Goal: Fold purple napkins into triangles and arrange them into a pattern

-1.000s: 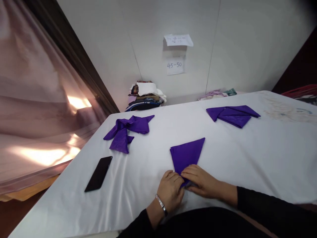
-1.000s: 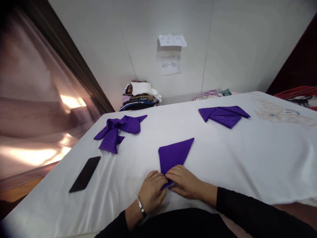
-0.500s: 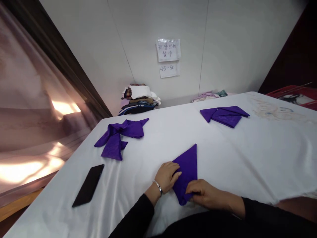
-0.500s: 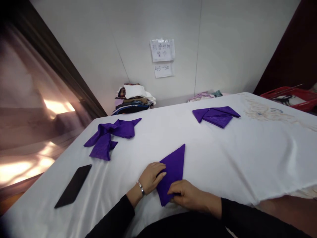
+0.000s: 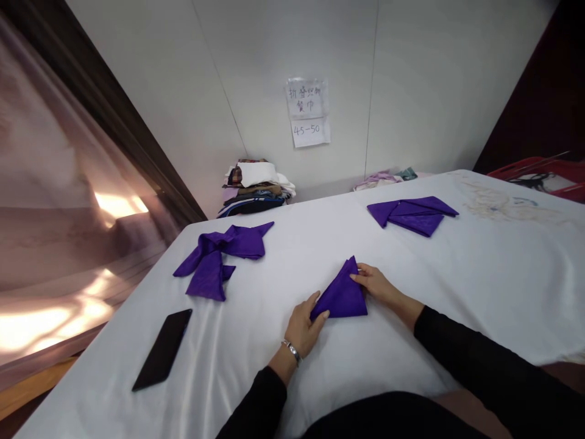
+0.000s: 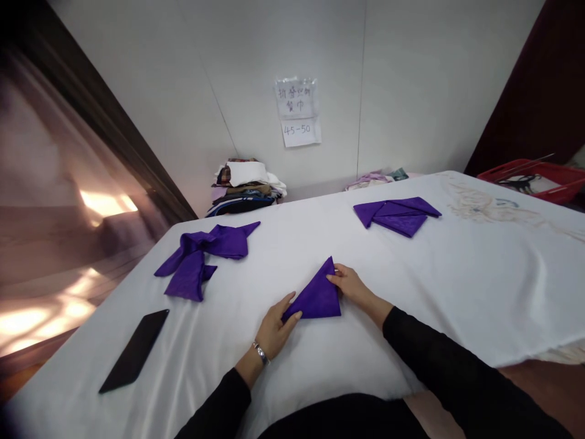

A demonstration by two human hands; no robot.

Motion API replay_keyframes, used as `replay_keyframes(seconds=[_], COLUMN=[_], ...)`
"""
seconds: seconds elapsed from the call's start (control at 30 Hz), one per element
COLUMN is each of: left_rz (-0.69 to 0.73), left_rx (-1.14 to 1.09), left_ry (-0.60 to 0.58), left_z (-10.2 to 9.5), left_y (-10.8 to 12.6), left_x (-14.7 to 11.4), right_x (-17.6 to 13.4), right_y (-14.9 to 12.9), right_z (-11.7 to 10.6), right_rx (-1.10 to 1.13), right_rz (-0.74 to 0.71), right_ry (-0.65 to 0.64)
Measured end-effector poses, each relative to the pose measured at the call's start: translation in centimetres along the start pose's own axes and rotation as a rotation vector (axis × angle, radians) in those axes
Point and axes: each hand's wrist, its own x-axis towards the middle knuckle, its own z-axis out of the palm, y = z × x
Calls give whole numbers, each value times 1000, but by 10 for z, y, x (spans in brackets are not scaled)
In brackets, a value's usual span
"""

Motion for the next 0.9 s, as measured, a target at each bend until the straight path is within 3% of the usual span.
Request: replay_keyframes(seconds=[0.17, 0.3, 0.5, 0.9], left_rz=[-121, -96, -57, -101], left_rx=[-22, 34, 49, 84], left_ry=[96, 122, 151, 219], left_z=[12, 14, 16, 14], left_y=[-3, -3, -5, -1], left_x=[4, 4, 2, 5], right_x=[19, 26, 44, 58], right_y=[14, 17, 20, 23], right_z=[-3, -5, -12, -6], right_rx=[-69, -162, -326, -518], right_rz=[-32, -104, -87, -156], right_ry=[-24, -3, 94, 194])
